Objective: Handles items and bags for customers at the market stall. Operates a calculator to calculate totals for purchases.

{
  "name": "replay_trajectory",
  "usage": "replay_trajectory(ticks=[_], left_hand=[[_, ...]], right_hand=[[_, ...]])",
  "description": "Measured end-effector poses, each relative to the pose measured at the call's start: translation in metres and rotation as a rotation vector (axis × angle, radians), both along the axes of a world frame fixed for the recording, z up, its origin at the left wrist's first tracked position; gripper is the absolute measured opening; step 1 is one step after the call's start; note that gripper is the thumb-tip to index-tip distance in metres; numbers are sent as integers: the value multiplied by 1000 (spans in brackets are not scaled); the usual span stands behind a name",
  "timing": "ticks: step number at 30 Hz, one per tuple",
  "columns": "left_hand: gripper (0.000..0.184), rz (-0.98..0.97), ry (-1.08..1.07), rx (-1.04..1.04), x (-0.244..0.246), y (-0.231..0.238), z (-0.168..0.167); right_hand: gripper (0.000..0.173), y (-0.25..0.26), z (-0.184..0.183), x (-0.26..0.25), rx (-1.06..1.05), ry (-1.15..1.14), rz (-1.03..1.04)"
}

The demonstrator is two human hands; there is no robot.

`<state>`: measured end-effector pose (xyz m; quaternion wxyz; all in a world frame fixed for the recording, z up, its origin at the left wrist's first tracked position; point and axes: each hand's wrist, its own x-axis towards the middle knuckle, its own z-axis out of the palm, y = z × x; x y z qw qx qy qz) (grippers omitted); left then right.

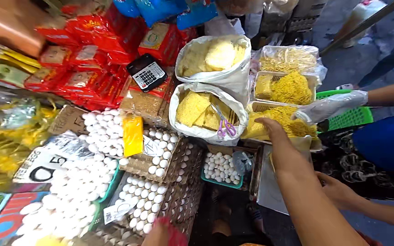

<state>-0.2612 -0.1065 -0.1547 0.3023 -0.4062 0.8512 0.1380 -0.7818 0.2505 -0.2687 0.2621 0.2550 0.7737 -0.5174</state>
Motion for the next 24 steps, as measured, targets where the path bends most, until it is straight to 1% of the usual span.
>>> replay_trajectory(ticks=[1,3,4,7,8,10,12,14,16,18,19,20,22,23,24], left_hand=[[51,-23,40,-8,-20,13,6],[50,-77,93,53,-57,32,21],[50,-105,143,106,-68,38,27],[49,-143,264,201,-82,53,39],[50,-143,273,197,-84,55,45],[51,-124,256,179,-84,61,55],[50,-117,257,185,-80,66,61],[48,-130,333,252,-81,74,63],[46,-144,436,346,-83,89,64],[40,-124,557,431,-85,105,68],[36,-106,633,455,-85,113,71],[34,-87,716,462,-87,120,75],[30,-77,858,443,-93,136,78],[29,-98,894,437,-96,146,80],[28,-134,931,453,-99,158,82]], right_hand=[[85,-3,4,4,6,6,-11],[93,-14,3,21,5,57,-129],[97,-18,3,32,-1,85,-178],[99,-18,8,71,38,197,-280],[99,-14,18,81,80,225,-272],[103,-5,48,101,184,283,-177],[106,4,77,133,201,383,-95],[103,13,110,167,91,491,-66],[98,18,139,211,-105,542,-14],[92,10,158,254,-295,511,119],[87,-2,162,270,-369,492,212],[85,-16,160,282,-394,463,334],[81,-54,143,297,-254,359,635],[76,-74,128,304,-169,281,790],[65,-91,107,313,-134,224,896]])
